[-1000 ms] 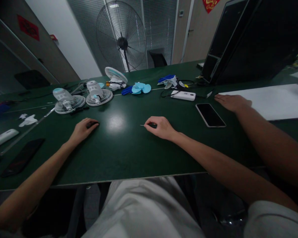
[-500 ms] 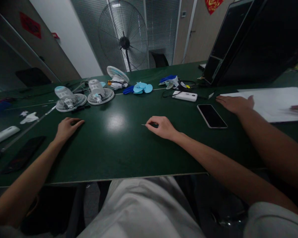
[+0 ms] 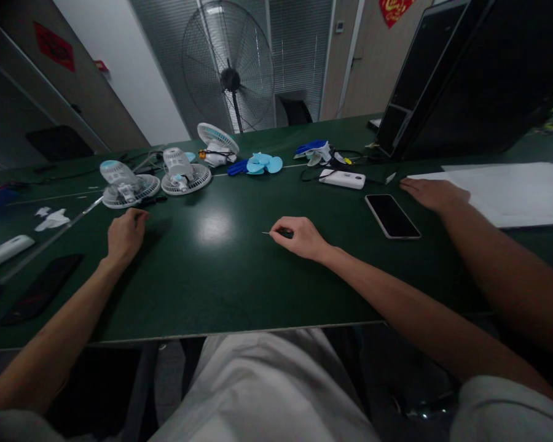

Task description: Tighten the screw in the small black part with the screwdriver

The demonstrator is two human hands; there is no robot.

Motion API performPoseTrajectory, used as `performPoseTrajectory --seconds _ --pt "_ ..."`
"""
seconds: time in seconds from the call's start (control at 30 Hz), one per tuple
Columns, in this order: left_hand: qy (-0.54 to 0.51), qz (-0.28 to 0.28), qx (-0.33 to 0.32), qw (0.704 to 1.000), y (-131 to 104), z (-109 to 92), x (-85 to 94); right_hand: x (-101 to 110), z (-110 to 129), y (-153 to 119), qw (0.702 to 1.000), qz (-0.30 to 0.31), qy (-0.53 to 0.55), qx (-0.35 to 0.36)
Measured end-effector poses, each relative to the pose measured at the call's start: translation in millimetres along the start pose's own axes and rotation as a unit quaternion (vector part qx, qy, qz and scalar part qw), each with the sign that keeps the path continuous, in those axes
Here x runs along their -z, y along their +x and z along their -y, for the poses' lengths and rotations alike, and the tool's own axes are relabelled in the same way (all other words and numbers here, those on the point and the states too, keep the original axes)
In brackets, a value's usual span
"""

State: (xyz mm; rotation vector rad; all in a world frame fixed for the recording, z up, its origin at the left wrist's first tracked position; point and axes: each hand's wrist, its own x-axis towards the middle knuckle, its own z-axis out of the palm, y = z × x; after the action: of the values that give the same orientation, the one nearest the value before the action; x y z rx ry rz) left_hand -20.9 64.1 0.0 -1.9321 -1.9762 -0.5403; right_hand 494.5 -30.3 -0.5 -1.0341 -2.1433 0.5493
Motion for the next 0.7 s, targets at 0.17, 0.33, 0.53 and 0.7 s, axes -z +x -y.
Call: performPoseTrajectory --seconds 0.17,0.33,0.53,0.7 --pt "-0.142 -0.035 0.048 0.988 -6.6 26.3 8.7 -0.2 -1.3 0.1 1.000 0.001 -0.002 0.000" --pt "-0.211 -0.032 0.088 0.973 -14.8 37.8 14.7 -0.5 -2.8 -0.2 1.000 0.005 0.003 0.006" --pt "-0.204 -0.003 0.089 0.975 -11.6 39.9 12.8 -1.4 -3.3 0.1 1.000 -0.002 -0.008 0.004" --pt "-0.188 0.022 0.096 0.977 -9.8 42.4 11.7 0.2 -0.9 0.2 1.000 0.006 -0.003 0.000"
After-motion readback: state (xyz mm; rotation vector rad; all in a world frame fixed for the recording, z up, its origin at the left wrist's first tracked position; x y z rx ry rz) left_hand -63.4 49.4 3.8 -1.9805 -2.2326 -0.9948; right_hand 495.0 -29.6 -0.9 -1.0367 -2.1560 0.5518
